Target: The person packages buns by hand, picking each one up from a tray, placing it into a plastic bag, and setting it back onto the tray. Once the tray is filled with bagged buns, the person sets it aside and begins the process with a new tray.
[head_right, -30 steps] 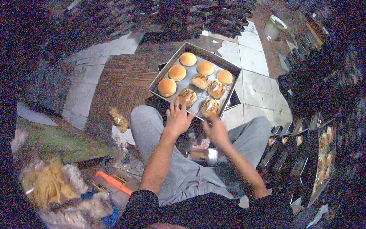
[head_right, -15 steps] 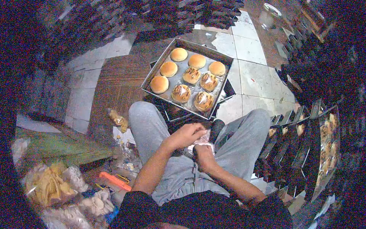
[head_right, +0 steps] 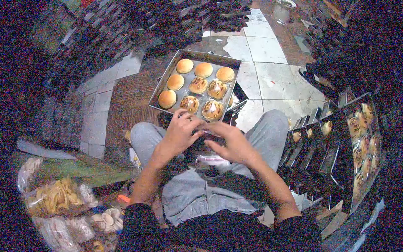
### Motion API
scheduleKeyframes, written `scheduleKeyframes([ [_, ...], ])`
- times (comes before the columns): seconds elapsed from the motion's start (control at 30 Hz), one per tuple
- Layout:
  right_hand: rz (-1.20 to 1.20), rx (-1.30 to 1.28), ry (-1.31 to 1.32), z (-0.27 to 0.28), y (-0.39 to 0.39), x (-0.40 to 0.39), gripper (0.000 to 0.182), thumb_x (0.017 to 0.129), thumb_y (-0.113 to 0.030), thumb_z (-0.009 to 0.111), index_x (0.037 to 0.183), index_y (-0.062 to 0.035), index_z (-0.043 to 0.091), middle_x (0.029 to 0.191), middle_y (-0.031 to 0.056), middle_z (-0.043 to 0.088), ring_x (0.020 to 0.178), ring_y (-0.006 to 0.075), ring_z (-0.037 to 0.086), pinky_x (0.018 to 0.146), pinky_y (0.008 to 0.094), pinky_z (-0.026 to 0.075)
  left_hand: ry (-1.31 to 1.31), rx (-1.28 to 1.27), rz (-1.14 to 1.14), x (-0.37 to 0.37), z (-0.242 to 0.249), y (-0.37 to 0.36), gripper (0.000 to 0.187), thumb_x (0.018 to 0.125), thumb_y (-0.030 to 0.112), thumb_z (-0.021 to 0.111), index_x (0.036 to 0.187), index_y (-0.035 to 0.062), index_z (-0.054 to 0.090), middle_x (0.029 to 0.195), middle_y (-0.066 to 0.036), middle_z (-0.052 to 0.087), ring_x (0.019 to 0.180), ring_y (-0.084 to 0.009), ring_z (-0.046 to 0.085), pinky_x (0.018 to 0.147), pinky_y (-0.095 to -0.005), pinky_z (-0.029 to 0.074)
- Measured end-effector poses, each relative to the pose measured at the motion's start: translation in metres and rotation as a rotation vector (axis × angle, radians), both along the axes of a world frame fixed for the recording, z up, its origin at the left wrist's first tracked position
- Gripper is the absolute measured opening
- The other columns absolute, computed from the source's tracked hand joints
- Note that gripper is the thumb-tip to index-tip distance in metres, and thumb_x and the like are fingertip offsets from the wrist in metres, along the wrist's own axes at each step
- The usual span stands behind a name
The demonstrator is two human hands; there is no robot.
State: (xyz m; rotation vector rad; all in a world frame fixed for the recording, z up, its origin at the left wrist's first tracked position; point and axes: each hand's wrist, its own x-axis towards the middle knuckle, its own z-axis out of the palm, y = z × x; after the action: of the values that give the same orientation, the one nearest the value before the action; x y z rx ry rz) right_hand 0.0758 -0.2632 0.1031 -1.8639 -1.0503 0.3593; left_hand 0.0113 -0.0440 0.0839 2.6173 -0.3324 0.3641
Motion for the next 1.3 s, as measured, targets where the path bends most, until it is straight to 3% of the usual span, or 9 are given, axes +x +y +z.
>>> scheduleKeyframes([
  [0.23,0.142,-0.124,-0.135,-0.05,0.036,-0.007,0.097,0.08,-0.019,0.074,0.159,0.001,0.02,0.166,0.0313,-0.003,0.156,0.0434,-0.003,0.127,0.0486,0.008,0.006,0.033,-0.115,-0.02,0.028,-0.019,0.068,0.083,0.027,0.076,0.145,0.0118,0.052,0.148,-0.014,0.053,0.148,-0.0306,0.035,0.121,-0.0462,0.022],
  [0.37,0.089,0.173,0.071,-0.045,0.088,-0.024,0.107,0.08,-0.012,0.069,0.162,-0.0024,0.002,0.166,0.032,-0.001,0.156,0.0427,-0.004,0.127,0.0456,0.004,-0.144,-0.813,0.439,0.001,-0.009,-0.019,0.066,0.096,0.035,0.067,0.149,0.0039,0.042,0.147,-0.019,0.053,0.149,-0.0302,0.032,0.122,-0.0431,0.023],
  [0.47,-0.046,0.081,0.052,-0.051,0.113,-0.038,0.073,0.077,0.001,0.061,0.148,0.0014,0.043,0.152,0.028,0.044,0.145,0.0419,0.039,0.122,0.0448,0.03,0.163,-1.677,0.645,0.018,-0.037,0.021,0.06,0.108,0.035,0.051,0.152,0.0001,0.031,0.139,-0.015,0.056,0.13,-0.0279,0.052,0.109,-0.042,0.043],
  [0.6,-0.249,-0.031,-0.219,-0.116,0.143,0.069,0.031,0.088,-0.018,0.062,0.115,-0.0024,0.065,0.102,0.0238,0.066,0.103,0.0415,0.064,0.09,0.0528,0.052,-0.386,-1.712,0.853,0.02,-0.048,0.076,0.044,0.107,0.034,0.051,0.143,0.0086,0.044,0.126,-0.009,0.061,0.116,-0.0215,0.061,0.09,-0.0369,0.052],
  [0.73,-0.132,-1.024,-0.939,-0.211,0.143,0.269,0.057,0.098,-0.044,0.055,0.141,-0.008,0.053,0.142,0.0299,0.05,0.13,0.0548,0.046,0.107,0.0607,0.042,-0.126,-1.76,0.769,0.013,-0.041,0.083,0.048,0.108,0.034,0.049,0.147,0.0073,0.039,0.129,-0.01,0.061,0.119,-0.0216,0.062,0.09,-0.0372,0.053],
  [0.9,-0.566,-0.931,-0.336,-0.16,0.153,0.309,0.042,0.092,-0.035,0.061,0.111,0.0025,0.067,0.112,0.0295,0.066,0.106,0.0439,0.063,0.093,0.0502,0.054,-0.113,-1.728,0.701,0.015,-0.039,0.077,0.046,0.108,0.034,0.047,0.145,0.0064,0.041,0.13,-0.012,0.06,0.116,-0.0241,0.064,0.088,-0.0403,0.057],
  [1.0,-0.428,-0.723,-0.408,-0.159,0.115,0.285,0.05,0.088,-0.043,0.071,0.111,0.0016,0.067,0.11,0.0225,0.068,0.102,0.0398,0.068,0.088,0.0506,0.057,-0.063,-1.831,0.618,0.011,-0.041,0.076,0.046,0.108,0.034,0.05,0.146,0.0112,0.04,0.13,-0.011,0.06,0.113,-0.0205,0.063,0.09,-0.0371,0.053],
  [1.13,-0.584,0.417,0.787,-0.135,0.045,0.169,0.055,0.09,-0.036,0.073,0.127,-0.0002,0.055,0.12,0.0174,0.065,0.099,0.031,0.068,0.092,0.0459,0.058,-0.093,-1.878,0.533,0.01,-0.05,0.063,0.052,0.107,0.043,0.047,0.145,0.0067,0.043,0.133,-0.013,0.059,0.117,-0.03,0.064,0.089,-0.0445,0.059],
  [1.3,-0.106,0.403,1.059,-0.067,0.026,0.022,0.066,0.086,-0.02,0.08,0.141,-0.0033,0.048,0.13,0.0113,0.06,0.117,0.0249,0.063,0.101,0.0377,0.052,-0.071,-1.948,0.548,0.005,-0.062,0.048,0.053,0.104,0.048,0.051,0.141,0.0113,0.046,0.13,-0.011,0.059,0.116,-0.0292,0.064,0.09,-0.0475,0.057],
])
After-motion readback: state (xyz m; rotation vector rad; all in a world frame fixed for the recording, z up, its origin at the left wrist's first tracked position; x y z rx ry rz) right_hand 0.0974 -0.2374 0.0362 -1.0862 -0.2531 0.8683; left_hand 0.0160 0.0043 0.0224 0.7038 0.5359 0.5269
